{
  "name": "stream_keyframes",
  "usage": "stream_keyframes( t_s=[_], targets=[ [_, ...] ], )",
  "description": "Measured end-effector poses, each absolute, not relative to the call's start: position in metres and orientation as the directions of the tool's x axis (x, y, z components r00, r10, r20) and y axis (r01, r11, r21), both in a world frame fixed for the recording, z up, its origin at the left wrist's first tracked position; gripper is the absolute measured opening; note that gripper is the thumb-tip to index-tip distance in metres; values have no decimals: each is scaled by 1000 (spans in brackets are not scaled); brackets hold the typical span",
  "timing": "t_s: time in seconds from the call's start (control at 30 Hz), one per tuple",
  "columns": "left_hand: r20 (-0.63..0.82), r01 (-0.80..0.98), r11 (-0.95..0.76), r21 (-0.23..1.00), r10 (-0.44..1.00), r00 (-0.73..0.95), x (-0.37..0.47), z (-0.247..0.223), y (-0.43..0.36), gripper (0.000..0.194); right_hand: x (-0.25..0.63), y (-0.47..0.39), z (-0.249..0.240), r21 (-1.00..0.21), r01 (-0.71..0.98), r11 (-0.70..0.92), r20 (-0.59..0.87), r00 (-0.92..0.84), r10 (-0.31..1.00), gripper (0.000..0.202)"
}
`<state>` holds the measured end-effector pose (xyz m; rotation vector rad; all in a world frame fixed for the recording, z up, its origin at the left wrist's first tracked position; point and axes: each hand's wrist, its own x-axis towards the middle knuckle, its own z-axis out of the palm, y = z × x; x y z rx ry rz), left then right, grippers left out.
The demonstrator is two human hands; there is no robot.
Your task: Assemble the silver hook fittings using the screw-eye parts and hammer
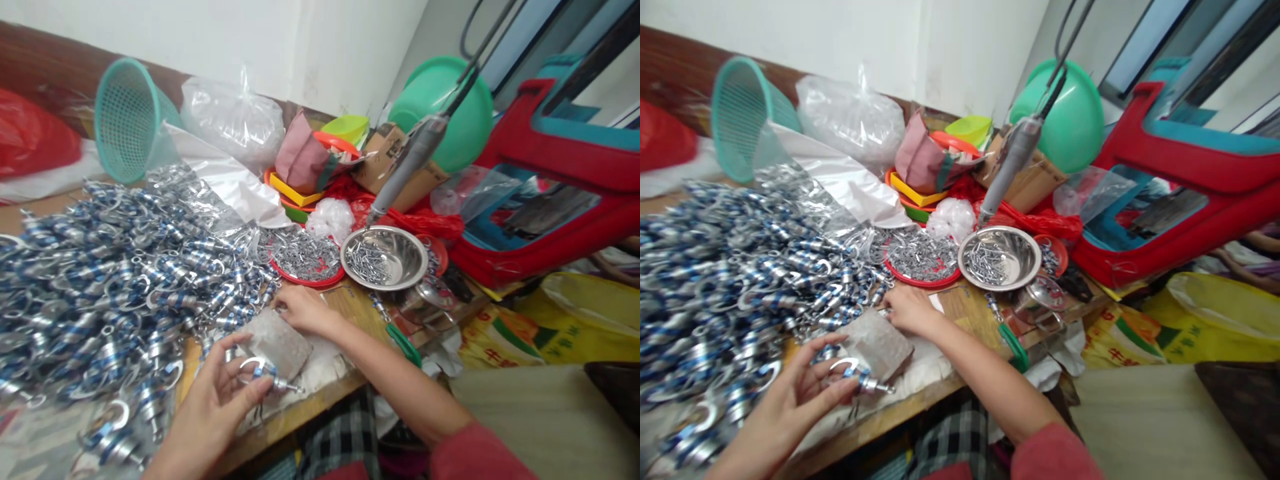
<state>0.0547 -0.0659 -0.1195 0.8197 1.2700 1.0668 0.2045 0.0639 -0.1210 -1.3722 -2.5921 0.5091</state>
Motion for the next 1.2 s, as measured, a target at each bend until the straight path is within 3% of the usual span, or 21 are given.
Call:
stream_keyframes(
  t_s=[0.2, 0.43, 0.63, 0.87, 1.0, 1.1, 1.2],
  targets=[
    [-375, -205, 374, 905, 926, 35, 49, -119, -60, 50, 202, 64, -136, -302, 680, 669, 28, -695, 719, 24],
    [-380, -261, 363, 894, 925, -14, 46, -122, -57, 50, 212, 65, -129, -320, 579, 750, 48, -781, 623, 27],
    [-384, -278, 366, 888, 923, -12, 45, -127, -57, 48, 219, 63, -139, -353, 684, 639, 90, -655, 750, 12],
    [-358, -328, 339, 882, 934, 2, 44, -131, -58, 48, 233, 51, -124, -382, 706, 597, 140, -594, 792, 23],
    [-351, -336, 329, 883, 936, -7, 44, -132, -58, 47, 232, 16, -105, -459, 614, 642, 274, -590, 760, 32],
    [-344, -338, 321, 885, 939, -8, 44, -133, -58, 46, 222, -13, -100, -401, 560, 725, 347, -640, 686, 28],
    [-328, -362, 311, 879, 945, 14, 43, -134, -57, 46, 211, -28, -101, -313, 575, 756, 309, -691, 653, 23]
  ],
)
